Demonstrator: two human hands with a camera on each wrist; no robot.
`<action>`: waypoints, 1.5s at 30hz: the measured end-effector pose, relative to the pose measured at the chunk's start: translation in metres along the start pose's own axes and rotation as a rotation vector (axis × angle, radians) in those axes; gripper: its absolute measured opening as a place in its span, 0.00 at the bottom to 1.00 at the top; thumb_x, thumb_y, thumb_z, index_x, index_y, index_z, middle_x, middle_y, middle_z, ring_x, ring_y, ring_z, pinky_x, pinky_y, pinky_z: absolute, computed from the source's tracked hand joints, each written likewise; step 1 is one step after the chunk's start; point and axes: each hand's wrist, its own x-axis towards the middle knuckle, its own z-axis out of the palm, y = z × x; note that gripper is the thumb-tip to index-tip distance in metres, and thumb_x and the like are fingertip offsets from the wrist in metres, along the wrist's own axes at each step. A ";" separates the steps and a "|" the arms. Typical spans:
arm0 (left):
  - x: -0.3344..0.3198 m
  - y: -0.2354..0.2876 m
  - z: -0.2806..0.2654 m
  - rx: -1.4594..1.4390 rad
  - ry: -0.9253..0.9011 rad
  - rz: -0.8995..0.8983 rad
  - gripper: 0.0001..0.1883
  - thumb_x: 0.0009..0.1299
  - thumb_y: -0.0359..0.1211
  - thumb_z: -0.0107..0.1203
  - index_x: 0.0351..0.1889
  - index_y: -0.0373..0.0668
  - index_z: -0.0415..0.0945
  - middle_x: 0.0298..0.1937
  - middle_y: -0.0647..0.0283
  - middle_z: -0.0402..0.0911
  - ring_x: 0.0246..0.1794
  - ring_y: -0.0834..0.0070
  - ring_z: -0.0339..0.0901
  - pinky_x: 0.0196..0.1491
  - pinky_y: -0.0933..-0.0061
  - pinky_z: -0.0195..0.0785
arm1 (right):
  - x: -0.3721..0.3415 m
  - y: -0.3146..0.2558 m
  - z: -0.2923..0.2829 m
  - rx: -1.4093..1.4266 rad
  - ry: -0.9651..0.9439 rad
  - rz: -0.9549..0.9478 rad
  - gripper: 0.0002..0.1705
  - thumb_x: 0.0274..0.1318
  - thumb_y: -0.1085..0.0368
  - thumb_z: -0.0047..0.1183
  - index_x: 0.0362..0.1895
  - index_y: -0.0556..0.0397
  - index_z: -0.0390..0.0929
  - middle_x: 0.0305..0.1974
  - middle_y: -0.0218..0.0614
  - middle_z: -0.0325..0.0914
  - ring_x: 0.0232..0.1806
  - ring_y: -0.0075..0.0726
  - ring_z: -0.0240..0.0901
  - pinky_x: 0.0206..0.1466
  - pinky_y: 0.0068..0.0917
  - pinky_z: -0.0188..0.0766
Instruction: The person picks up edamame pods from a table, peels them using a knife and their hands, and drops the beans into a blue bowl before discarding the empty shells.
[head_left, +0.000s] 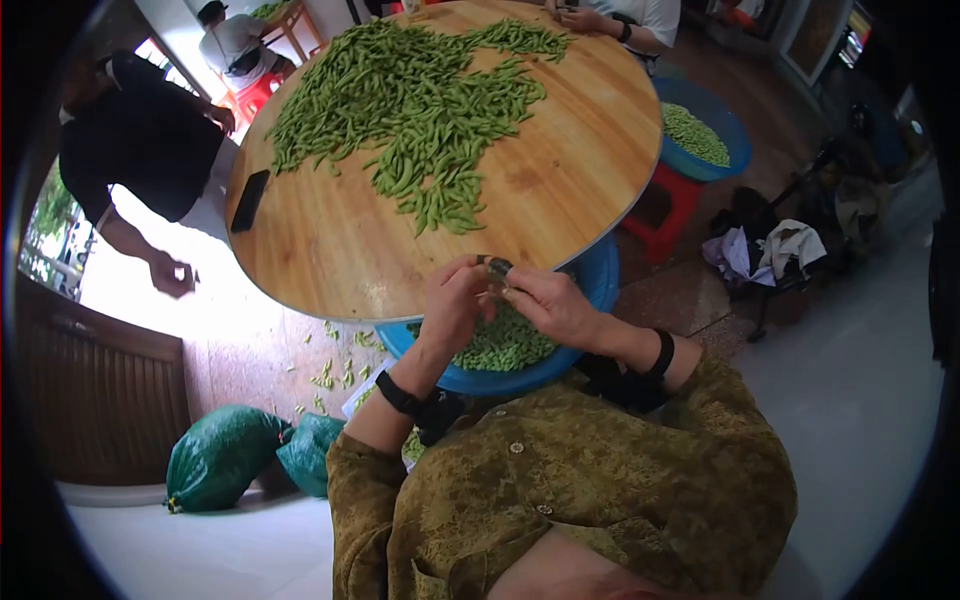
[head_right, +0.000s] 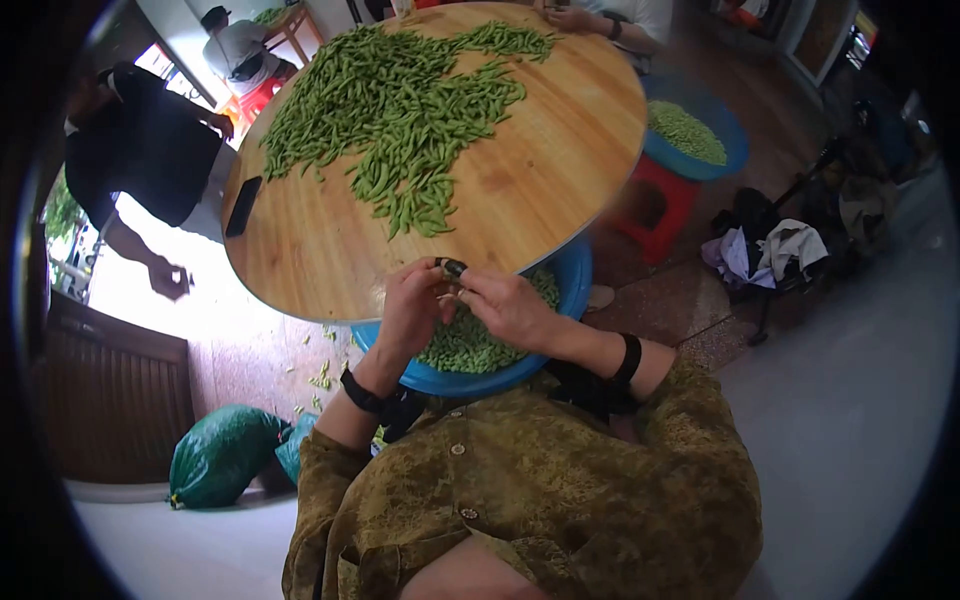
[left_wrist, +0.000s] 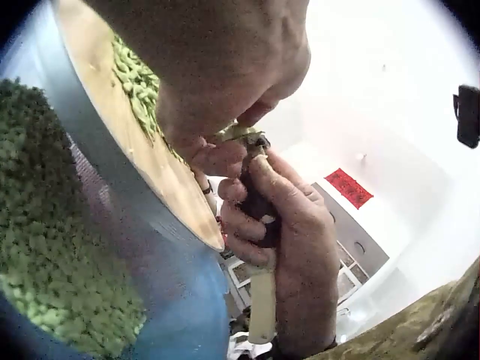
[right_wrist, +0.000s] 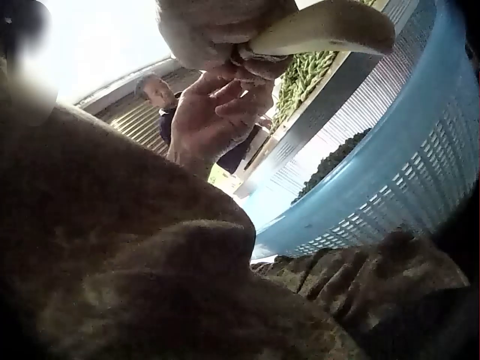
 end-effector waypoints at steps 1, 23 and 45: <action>0.001 -0.001 0.000 0.002 -0.011 0.002 0.08 0.67 0.30 0.47 0.39 0.37 0.75 0.30 0.63 0.78 0.22 0.78 0.72 0.20 0.80 0.64 | -0.001 0.003 0.001 -0.021 -0.004 -0.030 0.08 0.58 0.69 0.48 0.41 0.59 0.72 0.30 0.48 0.73 0.32 0.55 0.72 0.33 0.41 0.67; 0.011 -0.031 -0.013 0.310 -0.132 0.136 0.11 0.60 0.20 0.45 0.37 0.38 0.75 0.30 0.65 0.79 0.27 0.80 0.75 0.29 0.82 0.65 | -0.003 0.001 -0.016 0.304 -0.156 0.283 0.12 0.61 0.66 0.46 0.46 0.57 0.73 0.22 0.28 0.69 0.23 0.20 0.66 0.26 0.23 0.62; -0.121 0.079 -0.120 2.038 0.062 -0.131 0.14 0.58 0.32 0.62 0.42 0.41 0.77 0.29 0.46 0.79 0.36 0.49 0.77 0.39 0.53 0.69 | 0.007 -0.149 -0.108 1.300 -0.226 -0.586 0.14 0.60 0.64 0.47 0.42 0.65 0.66 0.21 0.40 0.70 0.17 0.34 0.70 0.37 0.47 0.79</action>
